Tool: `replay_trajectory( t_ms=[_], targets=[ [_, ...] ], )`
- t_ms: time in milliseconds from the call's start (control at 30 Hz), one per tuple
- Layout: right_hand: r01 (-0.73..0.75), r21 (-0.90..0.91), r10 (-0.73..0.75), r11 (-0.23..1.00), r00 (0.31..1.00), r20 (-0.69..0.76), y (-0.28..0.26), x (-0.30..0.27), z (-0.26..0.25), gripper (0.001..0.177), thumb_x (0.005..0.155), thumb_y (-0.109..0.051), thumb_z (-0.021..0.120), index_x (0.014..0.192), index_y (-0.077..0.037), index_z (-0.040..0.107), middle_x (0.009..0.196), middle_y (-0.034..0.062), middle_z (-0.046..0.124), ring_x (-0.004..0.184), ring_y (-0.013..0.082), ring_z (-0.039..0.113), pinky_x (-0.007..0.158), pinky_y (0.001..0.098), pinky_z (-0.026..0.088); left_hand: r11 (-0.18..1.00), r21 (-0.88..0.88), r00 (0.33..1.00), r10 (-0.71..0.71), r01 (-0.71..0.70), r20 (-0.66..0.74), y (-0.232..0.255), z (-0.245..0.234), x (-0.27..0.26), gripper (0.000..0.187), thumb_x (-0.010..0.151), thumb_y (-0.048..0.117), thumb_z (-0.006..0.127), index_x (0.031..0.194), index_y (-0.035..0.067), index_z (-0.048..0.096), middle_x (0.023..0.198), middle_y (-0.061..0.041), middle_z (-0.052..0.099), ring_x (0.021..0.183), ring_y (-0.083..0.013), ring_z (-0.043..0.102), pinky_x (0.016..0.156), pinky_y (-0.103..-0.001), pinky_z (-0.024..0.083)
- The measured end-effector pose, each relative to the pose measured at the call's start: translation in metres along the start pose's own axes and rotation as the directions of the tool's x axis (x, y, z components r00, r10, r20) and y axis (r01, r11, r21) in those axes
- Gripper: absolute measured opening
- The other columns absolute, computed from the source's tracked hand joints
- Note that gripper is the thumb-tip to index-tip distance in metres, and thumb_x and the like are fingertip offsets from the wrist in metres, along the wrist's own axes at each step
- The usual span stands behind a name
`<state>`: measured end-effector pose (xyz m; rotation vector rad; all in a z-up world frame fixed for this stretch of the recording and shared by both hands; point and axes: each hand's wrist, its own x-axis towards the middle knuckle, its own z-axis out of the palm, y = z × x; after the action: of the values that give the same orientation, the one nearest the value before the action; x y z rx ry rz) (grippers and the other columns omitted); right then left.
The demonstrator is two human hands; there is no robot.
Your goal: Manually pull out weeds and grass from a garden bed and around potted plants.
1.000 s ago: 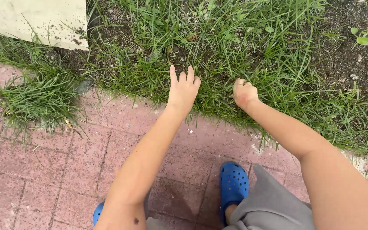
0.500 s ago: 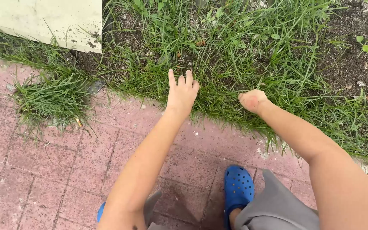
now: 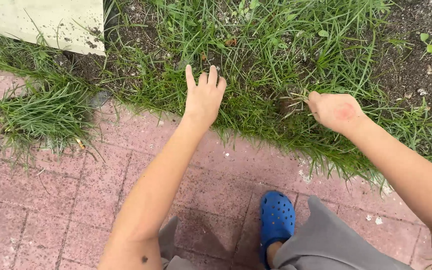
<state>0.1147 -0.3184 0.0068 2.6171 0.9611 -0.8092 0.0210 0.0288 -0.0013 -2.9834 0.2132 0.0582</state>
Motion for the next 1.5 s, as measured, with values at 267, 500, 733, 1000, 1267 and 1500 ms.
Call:
replay_trajectory(
  t_ms=[267,500,733,1000,1267,1500],
  targets=[
    [-0.205,0.095,0.214,0.974,0.971,-0.107,0.056,0.066,0.065,0.022,0.098,-0.018,0.047,0.110,-0.007,0.062,0.099,0.0230,0.073,0.089,0.0408,0.072,0.082,0.0520,0.057,1.000,-0.021,0.998,0.000,-0.001,-0.060,0.016,-0.013,-0.001,0.060,0.077,0.012,0.073,0.135,0.013,0.059,0.149,-0.018,0.047,0.121,-0.0311,0.057,0.116,-0.072,0.011],
    [-0.223,0.216,0.279,0.950,0.920,-0.274,0.071,0.089,0.076,0.028,0.107,-0.019,0.043,0.105,0.001,0.061,0.095,0.0256,0.073,0.086,0.0417,0.070,0.079,0.0519,0.056,0.999,-0.041,0.999,-0.010,0.008,-0.051,0.022,-0.018,-0.005,0.061,0.080,0.011,0.072,0.139,0.012,0.056,0.149,-0.018,0.047,0.122,-0.0304,0.057,0.116,-0.073,0.010],
    [-0.201,0.215,0.246,0.956,0.947,-0.205,0.008,0.072,0.018,0.025,0.106,-0.018,0.046,0.107,-0.002,0.066,0.110,0.0235,0.075,0.097,0.0414,0.071,0.087,0.0501,0.057,0.999,-0.035,0.998,-0.027,0.025,-0.049,0.000,-0.009,-0.012,0.060,0.078,0.012,0.074,0.136,0.013,0.057,0.150,-0.018,0.046,0.121,-0.0314,0.057,0.116,-0.073,0.010],
    [-0.205,0.043,0.207,0.978,0.976,-0.061,-0.040,0.121,-0.017,0.028,0.093,-0.017,0.057,0.115,-0.006,0.069,0.108,0.0211,0.074,0.101,0.0390,0.072,0.087,0.0491,0.058,0.996,-0.054,0.997,-0.076,0.075,-0.017,-0.054,-0.017,-0.039,0.065,0.073,0.017,0.076,0.135,0.012,0.056,0.146,-0.019,0.046,0.117,-0.0338,0.057,0.113,-0.074,0.010],
    [0.120,-0.042,-0.127,0.992,0.901,-0.415,-0.200,0.155,-0.123,0.025,0.105,-0.025,0.053,0.102,-0.003,0.065,0.088,0.0250,0.072,0.084,0.0430,0.071,0.076,0.0517,0.057,0.965,-0.033,0.950,-0.261,0.259,-0.173,-0.177,-0.016,-0.114,0.056,0.077,0.011,0.075,0.131,0.012,0.062,0.147,-0.018,0.051,0.114,-0.0312,0.059,0.116,-0.073,0.014],
    [0.435,-0.167,-0.452,0.885,0.713,-0.537,-0.436,0.208,-0.171,0.025,0.104,-0.026,0.054,0.095,-0.004,0.060,0.076,0.0215,0.069,0.073,0.0411,0.070,0.063,0.0515,0.056,0.858,-0.074,0.841,-0.513,0.508,-0.173,-0.310,0.011,-0.233,0.059,0.072,0.012,0.074,0.130,0.011,0.060,0.144,-0.020,0.051,0.118,-0.0340,0.058,0.114,-0.072,0.017]
  ],
)
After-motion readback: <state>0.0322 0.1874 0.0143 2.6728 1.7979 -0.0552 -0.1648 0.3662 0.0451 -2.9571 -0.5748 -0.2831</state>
